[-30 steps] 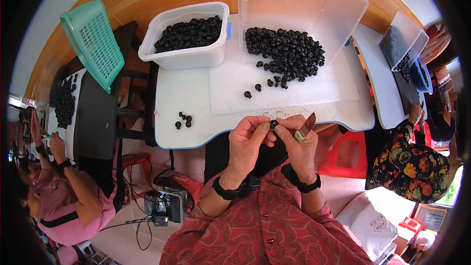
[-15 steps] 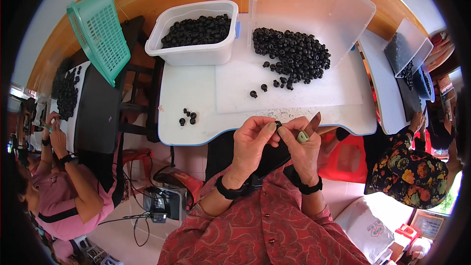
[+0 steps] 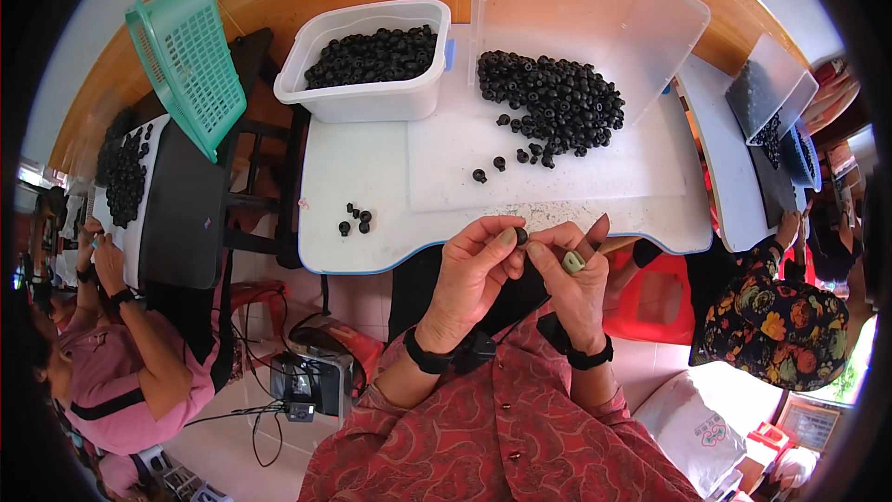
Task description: Manually inspect, slice, or trim small raw black rubber or plastic components on a clean production table using a knife.
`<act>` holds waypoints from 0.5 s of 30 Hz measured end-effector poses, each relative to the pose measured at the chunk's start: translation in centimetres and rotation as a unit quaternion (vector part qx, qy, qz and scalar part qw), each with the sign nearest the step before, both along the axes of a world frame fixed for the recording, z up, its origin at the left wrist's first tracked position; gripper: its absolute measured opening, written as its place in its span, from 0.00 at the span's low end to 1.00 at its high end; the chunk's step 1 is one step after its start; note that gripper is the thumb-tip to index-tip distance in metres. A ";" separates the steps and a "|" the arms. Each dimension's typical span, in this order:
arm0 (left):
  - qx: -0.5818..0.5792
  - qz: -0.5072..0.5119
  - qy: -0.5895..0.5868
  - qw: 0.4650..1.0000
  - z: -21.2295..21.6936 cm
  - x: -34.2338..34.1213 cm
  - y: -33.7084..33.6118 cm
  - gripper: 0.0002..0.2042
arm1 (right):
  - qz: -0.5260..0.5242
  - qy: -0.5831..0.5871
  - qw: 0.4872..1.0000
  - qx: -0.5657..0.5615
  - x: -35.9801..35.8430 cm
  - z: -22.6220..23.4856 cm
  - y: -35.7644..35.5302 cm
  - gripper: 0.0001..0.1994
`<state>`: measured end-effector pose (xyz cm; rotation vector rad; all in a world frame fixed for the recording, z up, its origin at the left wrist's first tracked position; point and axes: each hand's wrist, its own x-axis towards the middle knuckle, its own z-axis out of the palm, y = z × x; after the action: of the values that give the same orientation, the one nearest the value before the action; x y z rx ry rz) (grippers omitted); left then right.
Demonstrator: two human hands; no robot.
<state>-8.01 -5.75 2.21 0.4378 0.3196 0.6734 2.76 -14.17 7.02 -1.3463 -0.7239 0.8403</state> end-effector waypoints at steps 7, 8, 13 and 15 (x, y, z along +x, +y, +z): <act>0.044 -0.003 0.034 0.998 0.1 0.0 -0.3 0.09 | -0.035 0.013 0.999 -0.006 -0.4 -0.1 0.1 0.04; 0.043 -0.002 0.035 0.998 0.1 0.0 -0.3 0.09 | -0.035 0.014 0.999 -0.006 -0.3 0.2 0.1 0.04; 0.033 -0.010 0.029 0.999 0.0 -0.1 -0.3 0.07 | 0.001 0.040 0.996 -0.075 0.6 0.5 -0.2 0.04; 0.032 -0.020 0.023 0.999 -0.2 -0.1 -0.2 0.07 | 0.002 0.049 0.996 -0.080 1.0 0.1 -0.4 0.04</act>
<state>-8.14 -5.93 2.04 0.5207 0.3312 0.6360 3.74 -14.54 7.11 -1.4364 -0.5931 0.9774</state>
